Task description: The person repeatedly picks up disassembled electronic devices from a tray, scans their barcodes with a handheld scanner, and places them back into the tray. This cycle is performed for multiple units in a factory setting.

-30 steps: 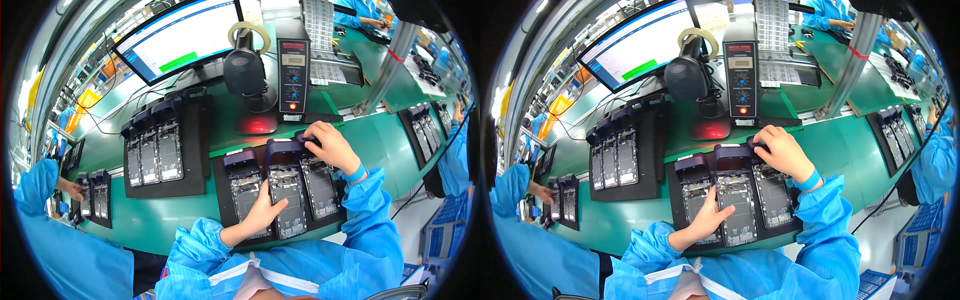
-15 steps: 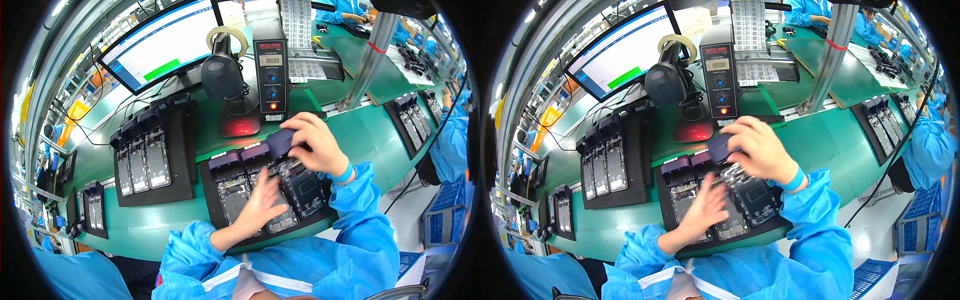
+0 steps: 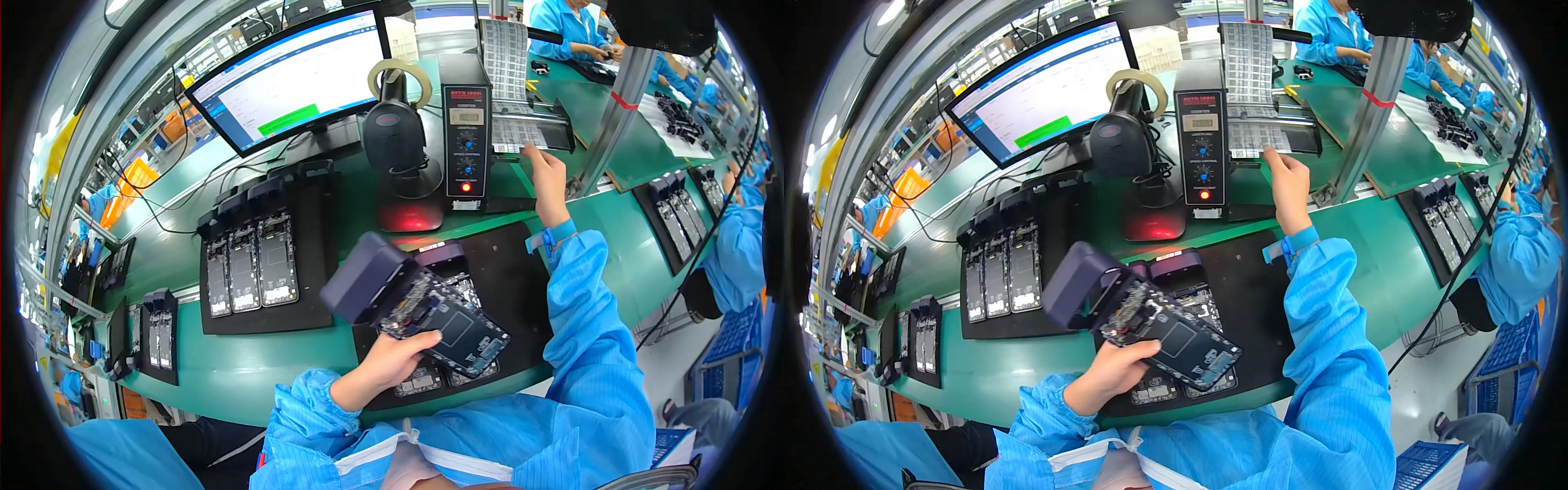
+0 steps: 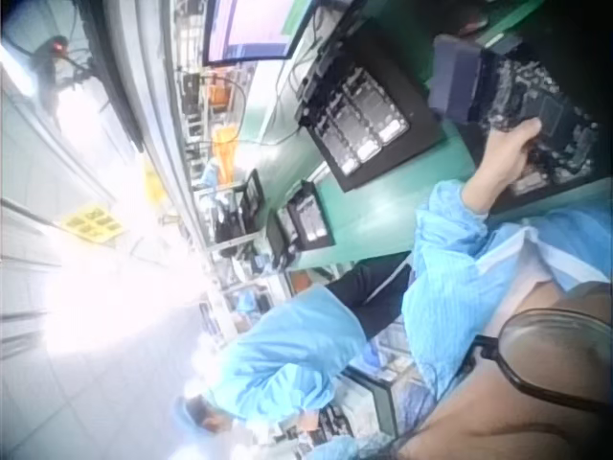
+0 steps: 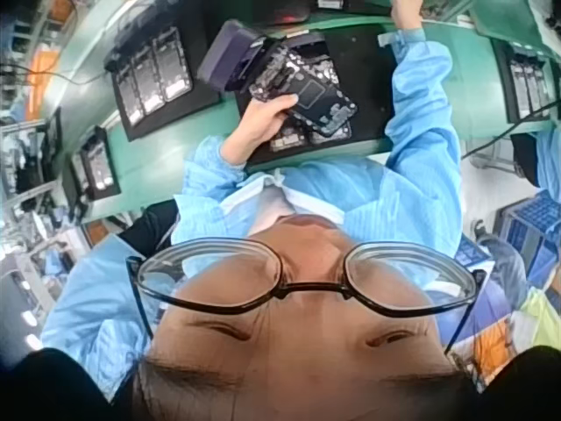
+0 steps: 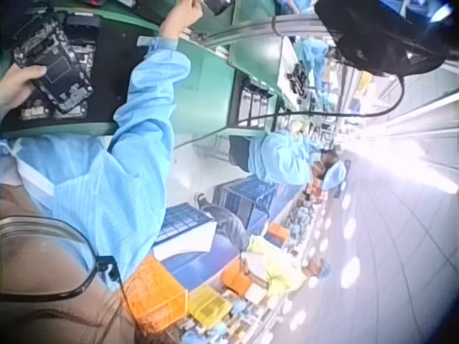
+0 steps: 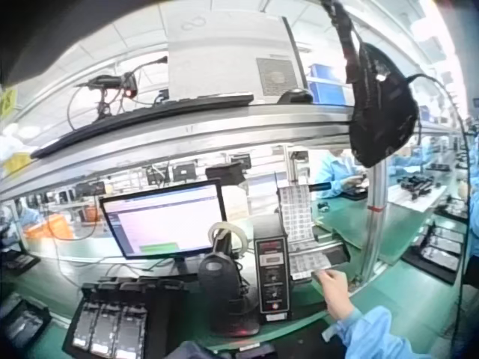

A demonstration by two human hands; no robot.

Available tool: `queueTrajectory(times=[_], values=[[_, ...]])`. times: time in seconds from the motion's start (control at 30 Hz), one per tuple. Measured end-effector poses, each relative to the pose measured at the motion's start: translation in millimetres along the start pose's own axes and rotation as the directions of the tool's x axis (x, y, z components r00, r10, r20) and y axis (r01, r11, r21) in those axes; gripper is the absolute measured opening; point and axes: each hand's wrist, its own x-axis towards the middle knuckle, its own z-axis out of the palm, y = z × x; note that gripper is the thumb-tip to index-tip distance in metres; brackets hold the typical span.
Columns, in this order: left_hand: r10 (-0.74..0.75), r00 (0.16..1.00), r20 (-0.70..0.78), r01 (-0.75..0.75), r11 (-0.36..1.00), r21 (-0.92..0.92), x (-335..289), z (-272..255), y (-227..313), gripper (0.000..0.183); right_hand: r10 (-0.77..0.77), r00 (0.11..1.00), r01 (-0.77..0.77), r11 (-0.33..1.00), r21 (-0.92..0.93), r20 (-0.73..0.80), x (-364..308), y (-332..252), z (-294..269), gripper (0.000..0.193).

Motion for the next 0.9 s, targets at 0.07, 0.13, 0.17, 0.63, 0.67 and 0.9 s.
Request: queueTrajectory(times=[0.07, 0.13, 0.17, 0.63, 0.67, 0.9], values=[[0.047, 0.997, -0.069, -0.046, 0.999, 0.013, -13, -8, 7, 0.038, 0.057, 0.997, -0.058, 0.998, 0.022, 0.053, 6, 8, 3, 0.03], [0.102, 0.987, -0.123, -0.1, 0.995, 0.019, -25, -17, 12, 0.037, 0.102, 0.989, -0.11, 0.991, 0.07, 0.104, 3, 5, 9, 0.029], [0.103, 0.984, -0.143, -0.103, 0.995, 0.005, -30, -22, 12, 0.037, 0.125, 0.983, -0.137, 0.986, 0.092, 0.133, 0, 4, 11, 0.028], [0.243, 0.932, -0.268, -0.296, 0.938, -0.179, 24, -21, 61, 0.029, 0.164, 0.789, -0.368, 0.898, 0.242, 0.592, -64, -5, 92, 0.023], [0.29, 0.916, -0.277, -0.346, 0.92, -0.182, 38, -18, 66, 0.028, 0.144, 0.85, -0.329, 0.896, 0.297, 0.507, -64, -4, 90, 0.023], [0.395, 0.827, -0.4, -0.506, 0.833, -0.222, 96, -26, 86, 0.019, -0.104, 0.983, -0.014, 0.786, 0.618, 0.154, -67, -44, 60, 0.027]])
